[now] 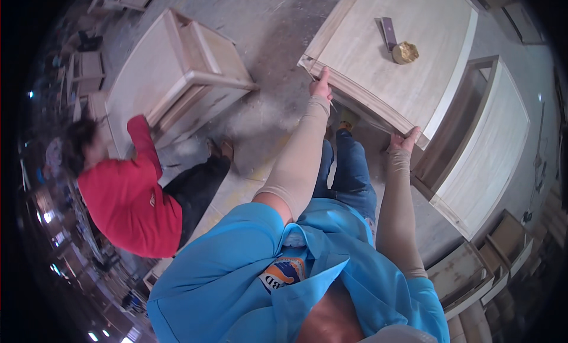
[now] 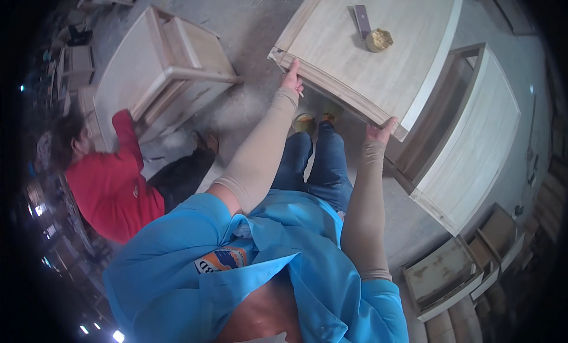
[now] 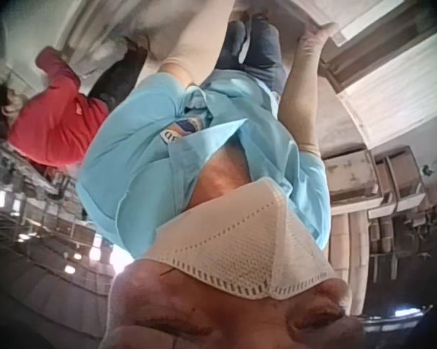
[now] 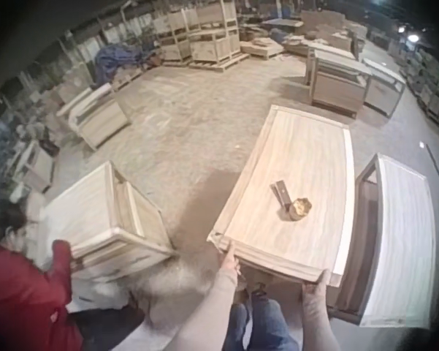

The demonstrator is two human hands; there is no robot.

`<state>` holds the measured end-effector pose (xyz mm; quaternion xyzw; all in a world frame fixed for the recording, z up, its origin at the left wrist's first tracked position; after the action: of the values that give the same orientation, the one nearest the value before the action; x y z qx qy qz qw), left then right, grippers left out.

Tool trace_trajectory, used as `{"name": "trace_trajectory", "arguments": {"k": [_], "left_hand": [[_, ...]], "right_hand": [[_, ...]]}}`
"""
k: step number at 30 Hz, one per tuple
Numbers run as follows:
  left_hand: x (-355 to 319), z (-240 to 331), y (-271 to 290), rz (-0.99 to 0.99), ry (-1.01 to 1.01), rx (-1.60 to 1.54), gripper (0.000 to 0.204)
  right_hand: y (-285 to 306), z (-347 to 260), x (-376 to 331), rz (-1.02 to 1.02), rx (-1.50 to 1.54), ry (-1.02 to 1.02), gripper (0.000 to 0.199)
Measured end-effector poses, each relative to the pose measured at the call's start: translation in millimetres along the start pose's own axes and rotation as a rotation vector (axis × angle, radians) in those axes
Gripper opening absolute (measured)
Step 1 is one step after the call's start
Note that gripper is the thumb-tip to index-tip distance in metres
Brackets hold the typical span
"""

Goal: The person moves around a workshop, picks up a wooden drawer front, and places it on a wooden cabinet frame. They then pick up a sanding block and a scraper, walk to another cabinet, and place the drawer front on it. The person continues to move between cabinets, handling drawer fronts and tools.

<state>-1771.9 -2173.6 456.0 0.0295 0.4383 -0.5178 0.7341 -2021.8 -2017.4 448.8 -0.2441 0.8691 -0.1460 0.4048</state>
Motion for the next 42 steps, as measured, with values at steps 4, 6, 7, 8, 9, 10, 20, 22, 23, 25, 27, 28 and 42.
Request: {"name": "trace_trajectory", "arguments": {"k": [4, 6, 7, 8, 9, 10, 20, 22, 23, 25, 27, 28, 42], "left_hand": [[-44, 10, 42, 0.028, -0.045, -0.025, 0.039], [-65, 2, 58, 0.02, -0.062, -0.031, 0.039], [-75, -6, 72, 0.022, -0.065, -0.027, 0.039], [-81, -15, 83, 0.028, -0.061, -0.018, 0.039], [-84, -23, 91, 0.032, -0.056, -0.008, 0.039], [-89, -31, 104, 0.048, -0.049, 0.006, 0.038], [-182, -91, 177, 0.068, -0.007, 0.018, 0.035], [-200, -101, 195, 0.076, -0.004, 0.017, 0.035], [-207, -105, 204, 0.083, -0.004, 0.011, 0.035], [-218, -112, 220, 0.085, -0.004, -0.012, 0.034], [-236, -126, 234, 0.08, -0.027, -0.022, 0.033], [-245, -131, 243, 0.082, -0.04, -0.022, 0.033], [-417, -208, 382, 0.245, -0.116, -0.133, 0.038]], "right_hand": [[16, 10, -50, -0.025, -0.048, -0.008, 0.076], [39, 15, -59, -0.043, -0.046, -0.048, 0.076], [56, 20, -64, -0.012, -0.026, -0.09, 0.07], [72, 24, -66, 0.022, -0.005, -0.131, 0.063], [87, 28, -67, 0.056, 0.017, -0.171, 0.057], [95, 31, -72, 0.053, 0.0, -0.155, 0.058], [192, 37, -130, 0.003, -0.042, -0.157, 0.06], [210, 40, -147, 0.031, -0.059, -0.159, 0.061], [217, 41, -154, 0.033, -0.068, -0.157, 0.061], [226, 44, -165, 0.025, -0.092, -0.153, 0.061], [243, 43, -182, 0.014, -0.107, -0.135, 0.062], [253, 45, -189, 0.011, -0.112, -0.131, 0.063], [409, 57, -301, -0.253, -0.187, -0.116, 0.056]]}}
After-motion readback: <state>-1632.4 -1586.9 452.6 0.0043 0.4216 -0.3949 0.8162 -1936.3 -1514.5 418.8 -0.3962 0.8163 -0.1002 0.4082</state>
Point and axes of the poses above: each hand's wrist, its own x-axis towards the middle knuckle, its own y-axis out of the back of the hand, z = x × y, the point moved 4 cm from there along x, towards the middle knuckle, and after that the axes turned 7 degrees about -x, right-handed, at the moved point
